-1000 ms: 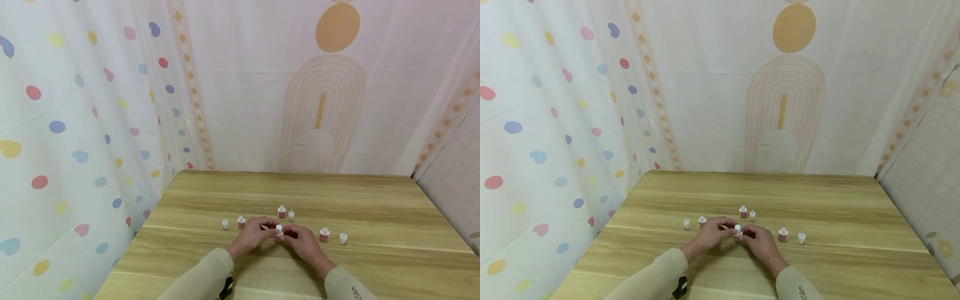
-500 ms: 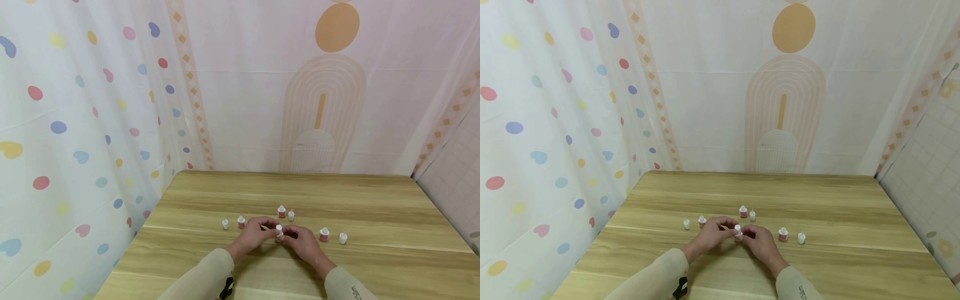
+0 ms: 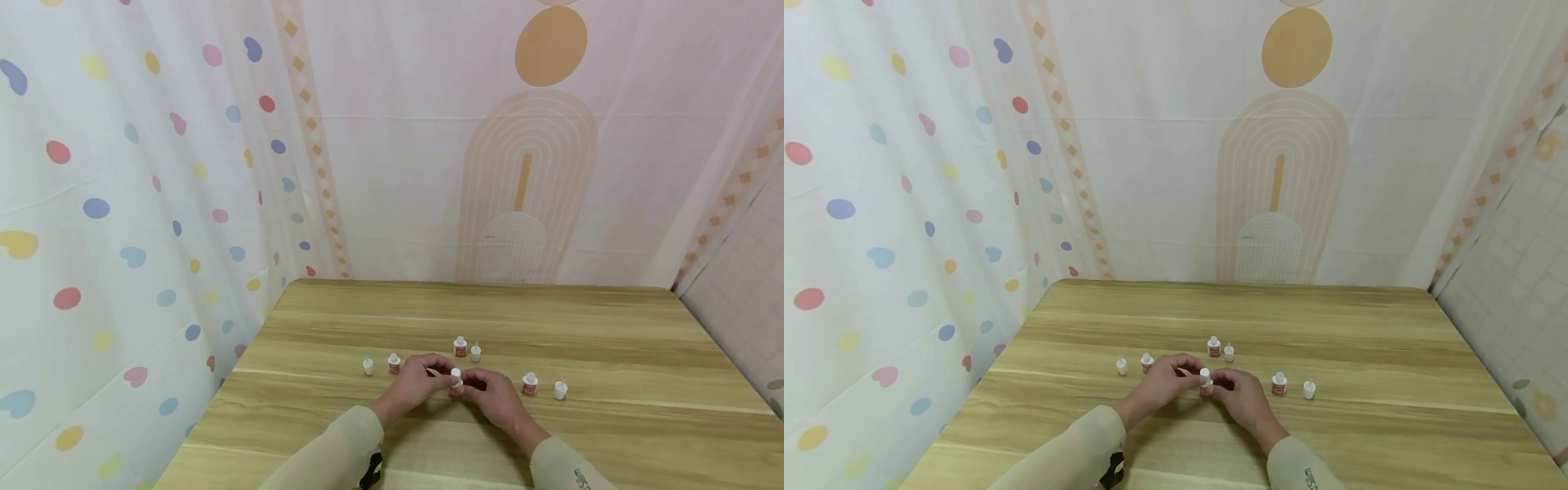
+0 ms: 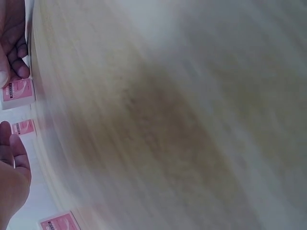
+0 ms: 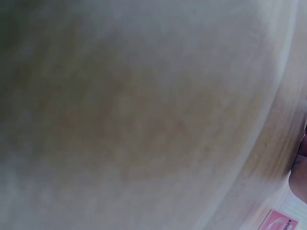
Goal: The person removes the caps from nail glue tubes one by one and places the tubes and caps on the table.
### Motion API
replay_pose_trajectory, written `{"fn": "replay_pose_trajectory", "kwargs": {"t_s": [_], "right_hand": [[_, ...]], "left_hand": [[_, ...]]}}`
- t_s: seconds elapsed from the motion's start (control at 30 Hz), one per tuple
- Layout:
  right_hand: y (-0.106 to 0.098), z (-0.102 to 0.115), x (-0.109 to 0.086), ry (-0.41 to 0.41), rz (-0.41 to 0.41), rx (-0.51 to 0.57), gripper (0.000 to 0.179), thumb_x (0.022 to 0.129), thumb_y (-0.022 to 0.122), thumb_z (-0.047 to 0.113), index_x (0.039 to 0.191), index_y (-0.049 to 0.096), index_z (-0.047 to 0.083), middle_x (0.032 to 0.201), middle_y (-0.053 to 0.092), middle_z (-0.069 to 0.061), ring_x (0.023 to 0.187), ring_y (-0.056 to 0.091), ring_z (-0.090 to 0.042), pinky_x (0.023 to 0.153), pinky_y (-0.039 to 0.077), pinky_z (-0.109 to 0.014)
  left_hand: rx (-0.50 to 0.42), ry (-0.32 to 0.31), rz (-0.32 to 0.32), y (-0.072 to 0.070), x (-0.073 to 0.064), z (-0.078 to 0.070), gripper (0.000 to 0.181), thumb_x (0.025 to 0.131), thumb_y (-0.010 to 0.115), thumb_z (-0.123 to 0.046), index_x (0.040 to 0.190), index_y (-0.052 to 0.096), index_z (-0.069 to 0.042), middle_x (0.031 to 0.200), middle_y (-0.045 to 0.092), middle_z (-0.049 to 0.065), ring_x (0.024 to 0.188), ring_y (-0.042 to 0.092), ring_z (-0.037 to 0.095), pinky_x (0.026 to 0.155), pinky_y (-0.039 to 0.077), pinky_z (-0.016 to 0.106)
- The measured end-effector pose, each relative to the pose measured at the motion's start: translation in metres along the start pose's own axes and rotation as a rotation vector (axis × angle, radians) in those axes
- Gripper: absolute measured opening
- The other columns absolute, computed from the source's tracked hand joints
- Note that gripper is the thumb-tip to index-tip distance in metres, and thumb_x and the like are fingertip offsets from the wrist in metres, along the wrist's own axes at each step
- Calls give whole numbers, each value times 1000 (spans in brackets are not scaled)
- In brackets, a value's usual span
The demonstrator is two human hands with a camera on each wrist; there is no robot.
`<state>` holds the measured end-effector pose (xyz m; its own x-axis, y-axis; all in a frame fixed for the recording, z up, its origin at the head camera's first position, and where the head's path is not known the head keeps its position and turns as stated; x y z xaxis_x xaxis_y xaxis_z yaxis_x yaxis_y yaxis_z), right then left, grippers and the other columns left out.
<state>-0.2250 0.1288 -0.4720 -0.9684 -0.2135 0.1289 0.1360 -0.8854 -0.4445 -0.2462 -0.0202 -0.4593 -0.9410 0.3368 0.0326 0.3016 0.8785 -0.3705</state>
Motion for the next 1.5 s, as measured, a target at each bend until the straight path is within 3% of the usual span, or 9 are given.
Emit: {"fn": "replay_pose_trajectory", "kwargs": {"t_s": [0.2, 0.6, 0.93, 1.33, 1.5], "right_hand": [[0, -1, 0, 10, -1, -4, 12, 89, 75, 23, 98, 75, 15, 94, 72, 6, 92, 63, -12, 83, 49, -30], [0, -3, 0, 6, -7, 4, 12, 89, 75, 23, 97, 75, 15, 93, 72, 6, 90, 62, -11, 81, 49, -28], [1, -4, 1, 3, 5, 5, 13, 89, 74, 25, 98, 75, 15, 93, 72, 7, 91, 63, -11, 82, 49, -29], [1, -7, 3, 20, 4, -1, 10, 89, 75, 24, 97, 75, 18, 91, 72, 8, 91, 62, -11, 82, 49, -29], [1, -7, 4, 18, 1, -6, 11, 89, 75, 24, 97, 75, 18, 93, 72, 8, 92, 63, -11, 83, 49, -29]], "left_hand": [[-3, 31, 3, -1, -1, -3, 17, 88, 77, -18, 104, 75, -11, 97, 69, -2, 92, 60, 15, 77, 50, 31], [13, -1, -2, 0, -1, 0, 13, 87, 78, -21, 97, 74, -13, 94, 67, -5, 82, 61, 14, 72, 49, 29], [12, 34, 9, -1, 0, -1, 17, 89, 76, -16, 104, 76, -10, 99, 70, -2, 92, 61, 14, 78, 50, 30], [-1, -13, 11, 0, 1, 2, 12, 88, 77, -21, 97, 74, -15, 93, 67, -5, 81, 60, 14, 73, 48, 30], [-8, 24, 7, 0, 0, -3, 16, 89, 76, -17, 104, 75, -10, 95, 69, -3, 89, 60, 15, 77, 49, 31]]}}
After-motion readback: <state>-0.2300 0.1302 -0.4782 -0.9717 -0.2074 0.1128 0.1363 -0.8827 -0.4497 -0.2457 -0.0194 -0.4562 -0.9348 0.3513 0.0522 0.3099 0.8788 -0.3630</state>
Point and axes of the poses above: each hand's wrist, its own x-axis towards the middle knuckle, its own y-axis out of the palm, z = x × y, the point moved 7 cm from there along x, towards the middle knuckle
